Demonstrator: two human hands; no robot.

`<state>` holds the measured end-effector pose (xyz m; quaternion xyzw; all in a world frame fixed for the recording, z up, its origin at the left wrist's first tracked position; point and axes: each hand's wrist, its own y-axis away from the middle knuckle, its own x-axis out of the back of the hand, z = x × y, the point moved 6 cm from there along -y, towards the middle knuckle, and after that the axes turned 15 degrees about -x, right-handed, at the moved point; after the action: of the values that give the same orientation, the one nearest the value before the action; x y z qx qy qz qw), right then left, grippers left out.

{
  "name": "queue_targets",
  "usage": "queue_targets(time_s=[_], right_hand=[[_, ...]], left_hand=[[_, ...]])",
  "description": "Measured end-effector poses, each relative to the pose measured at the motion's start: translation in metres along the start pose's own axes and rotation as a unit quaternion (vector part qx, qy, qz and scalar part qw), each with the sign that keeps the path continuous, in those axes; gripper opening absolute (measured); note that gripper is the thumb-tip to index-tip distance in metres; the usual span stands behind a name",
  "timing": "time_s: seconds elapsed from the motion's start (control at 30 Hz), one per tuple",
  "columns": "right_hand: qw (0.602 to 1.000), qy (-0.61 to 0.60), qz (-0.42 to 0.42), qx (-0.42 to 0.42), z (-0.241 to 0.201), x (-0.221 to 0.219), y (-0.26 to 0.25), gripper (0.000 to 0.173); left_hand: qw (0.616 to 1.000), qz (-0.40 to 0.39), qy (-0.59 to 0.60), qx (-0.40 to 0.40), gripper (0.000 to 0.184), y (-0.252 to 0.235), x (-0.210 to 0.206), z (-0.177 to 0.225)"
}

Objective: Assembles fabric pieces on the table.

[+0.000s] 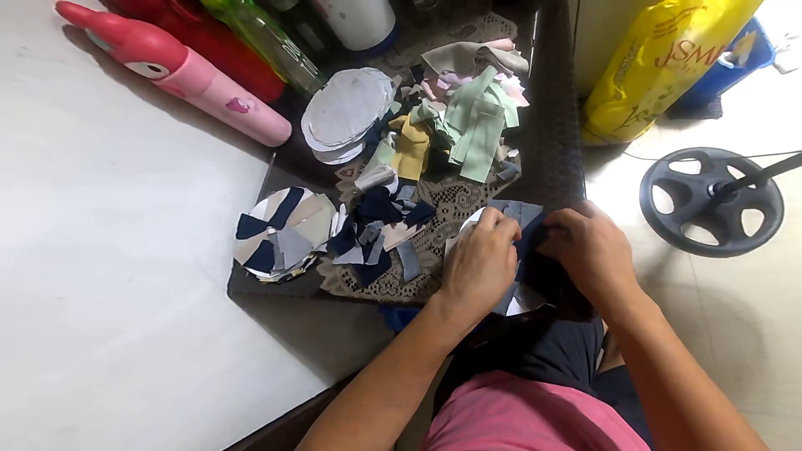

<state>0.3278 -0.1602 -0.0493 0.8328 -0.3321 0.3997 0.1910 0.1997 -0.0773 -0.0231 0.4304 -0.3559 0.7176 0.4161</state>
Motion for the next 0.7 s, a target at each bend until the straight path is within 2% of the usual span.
queue_targets(time_s=[0.03,0.1,0.2,0.27,0.4,0.53,0.7], right_hand=[[1.0,0.002,-0.002,-0.003,0.0,0.0,0.0,0.015],[1.0,-0.002,-0.008,-0.009,-0.001,0.001,-0.001,0.016],[0.999,-0.05,0.004,-0.012,0.007,0.013,0.0,0.015],[0.997,-0.07,0.04,-0.015,0.017,0.026,0.004,0.015],[0.995,-0.062,0.075,-0.012,0.041,0.037,0.013,0.019],[0.996,-0.05,0.073,-0.012,0.052,0.034,0.026,0.021],[0.996,-0.038,0.075,-0.013,0.065,0.028,0.044,0.022]], left_hand=[[0.999,0.04,-0.017,-0.031,0.013,0.001,0.0,0.001],[0.995,0.058,-0.045,-0.067,0.028,0.002,-0.01,0.003],[0.995,-0.006,-0.052,-0.086,0.058,0.007,-0.037,0.009],[0.995,-0.053,-0.049,-0.072,0.07,0.01,-0.049,0.01],[0.992,-0.089,-0.053,-0.067,0.074,0.011,-0.055,0.011],[0.988,-0.115,-0.028,-0.102,0.074,0.009,-0.051,0.008],[0.958,-0.152,0.02,-0.241,0.074,0.01,-0.045,-0.006]])
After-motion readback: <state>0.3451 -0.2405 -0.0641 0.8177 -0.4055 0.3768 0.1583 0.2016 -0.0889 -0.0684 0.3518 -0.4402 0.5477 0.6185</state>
